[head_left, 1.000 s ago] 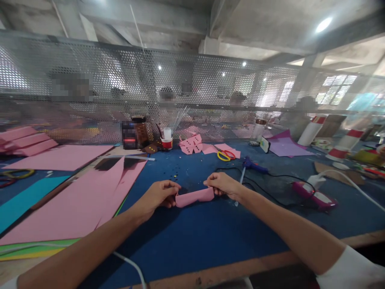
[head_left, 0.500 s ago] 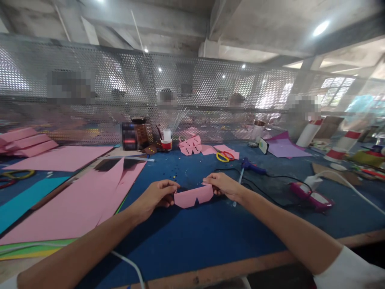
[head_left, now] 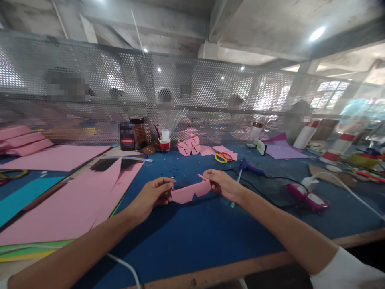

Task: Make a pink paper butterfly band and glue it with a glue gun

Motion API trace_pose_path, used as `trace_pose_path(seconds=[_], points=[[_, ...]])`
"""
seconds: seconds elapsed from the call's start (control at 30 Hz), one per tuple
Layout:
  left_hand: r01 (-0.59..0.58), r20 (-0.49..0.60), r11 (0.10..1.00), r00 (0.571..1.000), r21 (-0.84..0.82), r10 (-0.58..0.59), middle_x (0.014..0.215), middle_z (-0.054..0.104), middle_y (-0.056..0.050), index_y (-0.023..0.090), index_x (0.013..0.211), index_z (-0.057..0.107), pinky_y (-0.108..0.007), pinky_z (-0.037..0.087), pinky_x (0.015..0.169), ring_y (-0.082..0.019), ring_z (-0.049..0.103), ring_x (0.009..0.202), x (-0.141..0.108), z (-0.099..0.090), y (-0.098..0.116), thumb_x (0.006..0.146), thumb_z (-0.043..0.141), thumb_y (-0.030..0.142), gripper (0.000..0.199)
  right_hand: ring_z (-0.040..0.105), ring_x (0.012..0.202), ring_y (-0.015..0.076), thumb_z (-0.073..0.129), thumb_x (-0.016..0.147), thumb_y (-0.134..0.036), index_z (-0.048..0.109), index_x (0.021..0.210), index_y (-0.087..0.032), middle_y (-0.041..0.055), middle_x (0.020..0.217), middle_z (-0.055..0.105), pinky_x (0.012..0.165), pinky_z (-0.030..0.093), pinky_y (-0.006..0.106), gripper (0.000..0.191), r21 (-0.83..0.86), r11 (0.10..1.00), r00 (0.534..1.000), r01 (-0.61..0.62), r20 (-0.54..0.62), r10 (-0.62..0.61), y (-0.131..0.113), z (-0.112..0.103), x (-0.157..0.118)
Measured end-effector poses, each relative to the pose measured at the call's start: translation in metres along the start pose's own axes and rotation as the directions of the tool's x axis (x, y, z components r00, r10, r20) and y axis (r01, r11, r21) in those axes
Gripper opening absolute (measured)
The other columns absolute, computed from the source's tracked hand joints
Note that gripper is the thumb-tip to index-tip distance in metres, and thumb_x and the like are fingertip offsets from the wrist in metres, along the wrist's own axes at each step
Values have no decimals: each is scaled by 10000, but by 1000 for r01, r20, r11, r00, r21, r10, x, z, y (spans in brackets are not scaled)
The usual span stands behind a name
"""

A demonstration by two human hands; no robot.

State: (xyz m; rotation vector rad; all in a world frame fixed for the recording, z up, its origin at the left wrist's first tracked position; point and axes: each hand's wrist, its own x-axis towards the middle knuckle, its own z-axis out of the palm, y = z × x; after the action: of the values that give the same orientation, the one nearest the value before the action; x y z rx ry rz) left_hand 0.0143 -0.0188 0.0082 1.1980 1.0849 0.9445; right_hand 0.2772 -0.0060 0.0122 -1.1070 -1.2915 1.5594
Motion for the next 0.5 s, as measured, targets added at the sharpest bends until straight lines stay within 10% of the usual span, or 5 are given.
trace_pose_path(seconds=[0.5], points=[[-22,-55,999,998,-26,20,765,597,30,189,977,666,-199,451,546,-82,562,586,0,-2,1,719,758,373,330,445,490,23,773,726,-332,586,827,-175,-48,708,573,474,379,139,264,60,997,997,-41,-61,44,2,2,2]])
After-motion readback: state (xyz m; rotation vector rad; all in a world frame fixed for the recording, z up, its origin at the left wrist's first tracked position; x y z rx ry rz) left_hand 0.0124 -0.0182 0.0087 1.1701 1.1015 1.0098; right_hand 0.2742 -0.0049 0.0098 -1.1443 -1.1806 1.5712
